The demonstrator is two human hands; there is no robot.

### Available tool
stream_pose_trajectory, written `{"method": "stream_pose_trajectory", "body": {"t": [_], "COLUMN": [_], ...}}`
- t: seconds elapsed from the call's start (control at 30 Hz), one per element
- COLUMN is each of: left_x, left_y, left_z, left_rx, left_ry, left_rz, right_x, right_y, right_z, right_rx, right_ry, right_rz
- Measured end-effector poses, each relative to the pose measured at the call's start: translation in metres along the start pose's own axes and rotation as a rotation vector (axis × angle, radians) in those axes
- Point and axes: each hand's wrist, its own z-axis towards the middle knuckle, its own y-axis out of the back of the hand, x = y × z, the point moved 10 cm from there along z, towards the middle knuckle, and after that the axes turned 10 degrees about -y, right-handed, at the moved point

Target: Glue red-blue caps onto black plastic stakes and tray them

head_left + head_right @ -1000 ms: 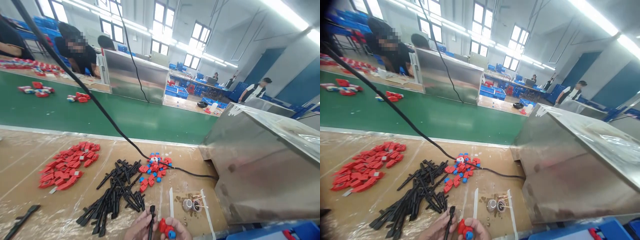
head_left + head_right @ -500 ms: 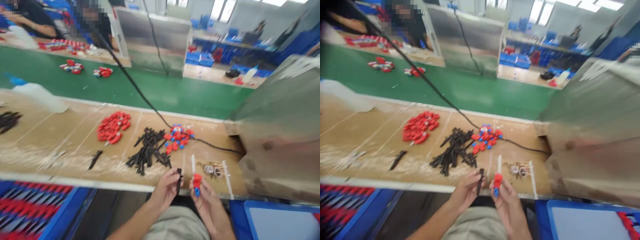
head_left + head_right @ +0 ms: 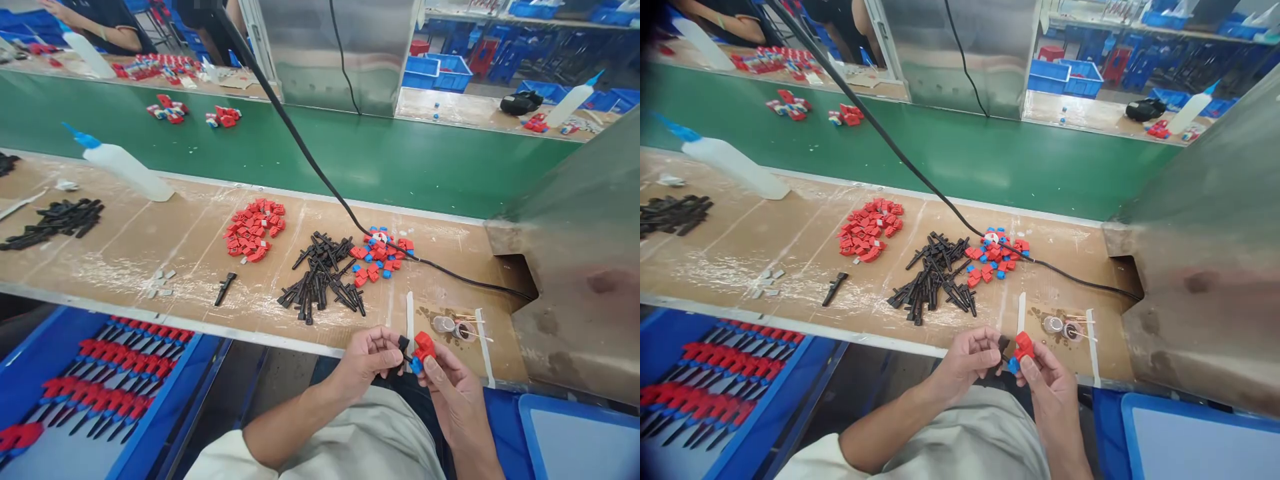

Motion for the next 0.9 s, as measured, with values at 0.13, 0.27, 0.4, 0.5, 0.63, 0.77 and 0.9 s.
{"method": "stream_pose_trajectory", "body": {"t": [0.13, 0.27, 0.4, 0.5, 0.63, 0.77, 0.9], "left_x": [-0.004, -0.005, -0.002, -0.002, -0.003, -0.003, -0.004], "left_y": [0.003, 0.005, 0.006, 0.007, 0.007, 0.005, 0.003], "left_z": [-0.001, -0.002, -0.002, -0.001, -0.001, -0.002, -0.003], "left_rx": [-0.002, 0.034, 0.081, 0.099, 0.114, 0.133, 0.153], "left_ry": [-0.058, -0.083, -0.057, -0.046, -0.035, -0.039, -0.066], "left_rz": [0.083, 0.153, 0.175, 0.182, 0.187, 0.173, 0.170], "right_x": [-0.004, 0.003, 0.010, 0.014, 0.018, 0.018, 0.015], "right_y": [0.004, 0.004, -0.007, -0.012, -0.015, -0.019, -0.022], "right_z": [0.001, -0.004, -0.008, -0.008, -0.009, -0.012, -0.015], "right_rx": [-0.006, -0.015, 0.047, 0.055, 0.021, 0.002, -0.009], "right_ry": [-0.018, 0.011, 0.024, 0.052, 0.087, 0.100, 0.127], "right_rz": [-0.079, -0.174, -0.247, -0.281, -0.310, -0.312, -0.313]}}
